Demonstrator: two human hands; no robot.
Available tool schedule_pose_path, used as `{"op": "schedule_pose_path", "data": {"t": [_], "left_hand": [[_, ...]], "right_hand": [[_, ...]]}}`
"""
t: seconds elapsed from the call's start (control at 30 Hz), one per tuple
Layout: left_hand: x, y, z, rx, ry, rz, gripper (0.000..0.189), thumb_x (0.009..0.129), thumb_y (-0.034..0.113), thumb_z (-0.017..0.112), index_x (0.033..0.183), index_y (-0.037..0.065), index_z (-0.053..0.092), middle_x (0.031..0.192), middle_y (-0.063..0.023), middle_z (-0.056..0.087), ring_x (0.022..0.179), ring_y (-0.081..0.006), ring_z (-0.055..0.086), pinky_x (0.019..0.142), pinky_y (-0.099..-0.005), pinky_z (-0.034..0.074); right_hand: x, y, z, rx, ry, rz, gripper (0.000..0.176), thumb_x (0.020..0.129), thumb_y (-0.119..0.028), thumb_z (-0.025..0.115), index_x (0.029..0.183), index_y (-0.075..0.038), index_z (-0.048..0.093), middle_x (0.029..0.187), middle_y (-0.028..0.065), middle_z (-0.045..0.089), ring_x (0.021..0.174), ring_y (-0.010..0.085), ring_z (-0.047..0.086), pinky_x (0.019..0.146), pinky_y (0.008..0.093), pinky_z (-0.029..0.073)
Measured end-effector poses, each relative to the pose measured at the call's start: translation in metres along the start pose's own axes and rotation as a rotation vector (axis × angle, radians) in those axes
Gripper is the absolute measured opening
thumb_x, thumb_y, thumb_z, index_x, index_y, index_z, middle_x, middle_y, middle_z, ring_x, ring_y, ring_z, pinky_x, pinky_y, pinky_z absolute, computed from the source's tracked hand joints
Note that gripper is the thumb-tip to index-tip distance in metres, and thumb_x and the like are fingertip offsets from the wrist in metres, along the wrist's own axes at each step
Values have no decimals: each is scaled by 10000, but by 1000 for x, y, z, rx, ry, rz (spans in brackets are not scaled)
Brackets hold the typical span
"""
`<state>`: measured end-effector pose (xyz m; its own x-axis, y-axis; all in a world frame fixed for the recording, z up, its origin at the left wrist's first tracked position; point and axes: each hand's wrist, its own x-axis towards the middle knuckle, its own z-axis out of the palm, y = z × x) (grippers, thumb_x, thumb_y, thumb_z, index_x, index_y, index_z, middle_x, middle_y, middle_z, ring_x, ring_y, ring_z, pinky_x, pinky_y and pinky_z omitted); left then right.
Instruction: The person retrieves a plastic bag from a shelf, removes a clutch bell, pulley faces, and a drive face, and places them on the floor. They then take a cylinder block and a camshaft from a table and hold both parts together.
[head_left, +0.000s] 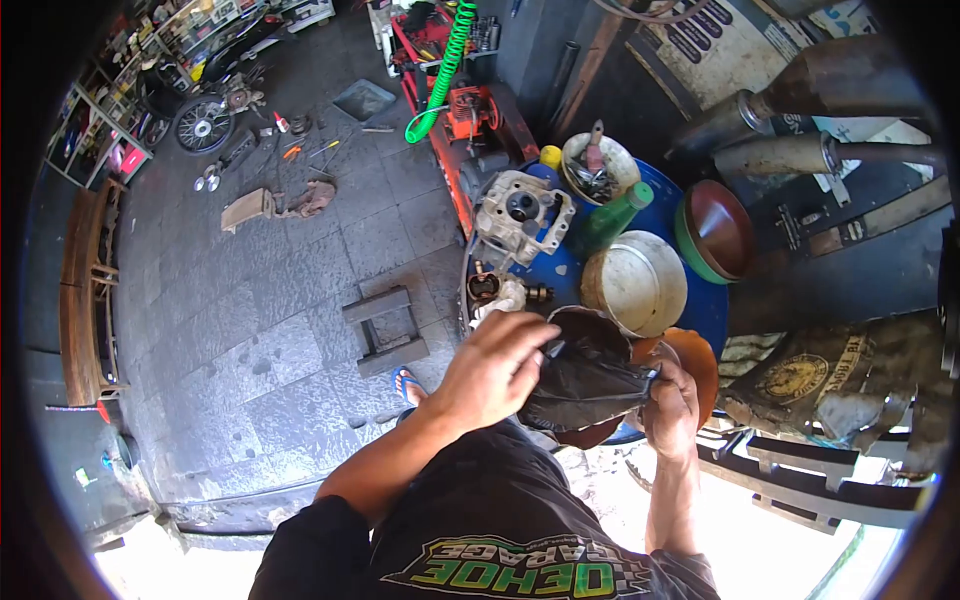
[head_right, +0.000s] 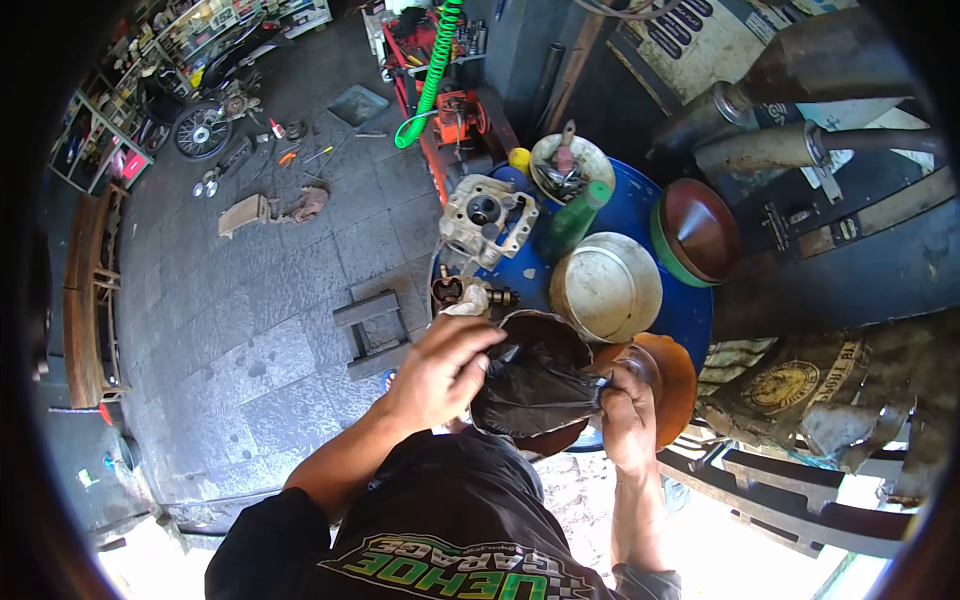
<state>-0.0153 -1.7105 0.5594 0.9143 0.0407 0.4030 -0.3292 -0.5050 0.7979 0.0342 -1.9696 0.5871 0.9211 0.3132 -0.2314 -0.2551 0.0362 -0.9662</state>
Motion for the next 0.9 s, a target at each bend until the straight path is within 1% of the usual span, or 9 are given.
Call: {"op": "schedule_pose_path", "data": {"t": [0.2, 0.27, 0.33, 0.47, 0.53, 0.57, 0.63, 0.77, 0.9], "left_hand": [[15, 5, 23, 319, -424, -8, 307, 831, 110, 691, 1120, 18, 645, 1104, -99, 655, 1136, -291, 552, 1021, -439, 414], [19, 9, 24, 333, -369, 71, 244, 849, 69, 670, 1084, 17, 630, 1032, -109, 668, 1037, -302, 603, 938, -424, 471], [22, 18, 21, -105, 11, -70, 186, 883, 19, 631, 1068, 9, 614, 973, -133, 665, 887, -299, 648, 818, -382, 518], [22, 59, 8, -556, 16, -129, 99, 962, -1, 533, 1052, -16, 572, 919, -105, 596, 735, -149, 589, 687, -297, 499], [18, 71, 12, -533, -68, 79, 112, 938, 43, 593, 1039, -3, 576, 904, -79, 570, 728, -131, 552, 634, -291, 458], [14, 87, 7, -534, -245, -11, 143, 879, -7, 617, 1014, 20, 578, 895, -126, 585, 794, -262, 619, 713, -356, 498], [-6, 86, 28, -553, -416, 94, 202, 856, 15, 668, 1042, 19, 589, 909, -94, 581, 776, -236, 601, 656, -340, 483], [-28, 88, 40, -626, -567, 16, 234, 875, 32, 663, 1102, 16, 605, 1003, -128, 606, 861, -261, 639, 722, -345, 519], [-17, 74, 28, -396, -314, -17, 163, 918, 66, 602, 1059, -12, 623, 1022, -173, 630, 895, -303, 641, 778, -366, 527]], "right_hand": [[0, -4, 9, 365, 30, -132, 299, 806, -26, 390, 947, 52, 642, 861, 91, 644, 734, 158, 585, 664, 293, 468], [0, -8, 7, 412, -9, -136, 304, 814, -37, 386, 977, 36, 632, 904, 109, 649, 757, 168, 604, 666, 276, 473], [-2, -14, 15, 437, 219, -182, 308, 828, -54, 376, 1008, 24, 614, 921, 108, 641, 728, 160, 594, 656, 258, 473], [-9, 16, -11, -106, 128, -179, 379, 833, -48, 479, 1207, -30, 541, 1143, 109, 580, 858, 115, 543, 710, 230, 461], [-23, -19, 3, -560, -161, -228, 786, 744, -147, 722, 1452, -57, 394, 1258, 148, 524, 1084, 233, 539, 858, 381, 493], [-24, -23, 3, -685, -265, -304, 883, 712, -169, 754, 1491, -64, 352, 1265, 167, 524, 1128, 280, 547, 906, 430, 481], [-26, -20, -2, -759, -438, -326, 1002, 653, -221, 814, 1532, -105, 347, 1199, 200, 558, 1140, 389, 589, 949, 496, 473], [-44, -4, -17, -887, -314, -320, 398, 685, -132, 768, 1056, -27, 670, 896, 153, 599, 883, 352, 643, 754, 416, 517], [-54, 2, -24, -793, -103, -242, 368, 669, -112, 782, 1012, -13, 691, 939, 137, 607, 890, 319, 646, 773, 376, 511]]}}
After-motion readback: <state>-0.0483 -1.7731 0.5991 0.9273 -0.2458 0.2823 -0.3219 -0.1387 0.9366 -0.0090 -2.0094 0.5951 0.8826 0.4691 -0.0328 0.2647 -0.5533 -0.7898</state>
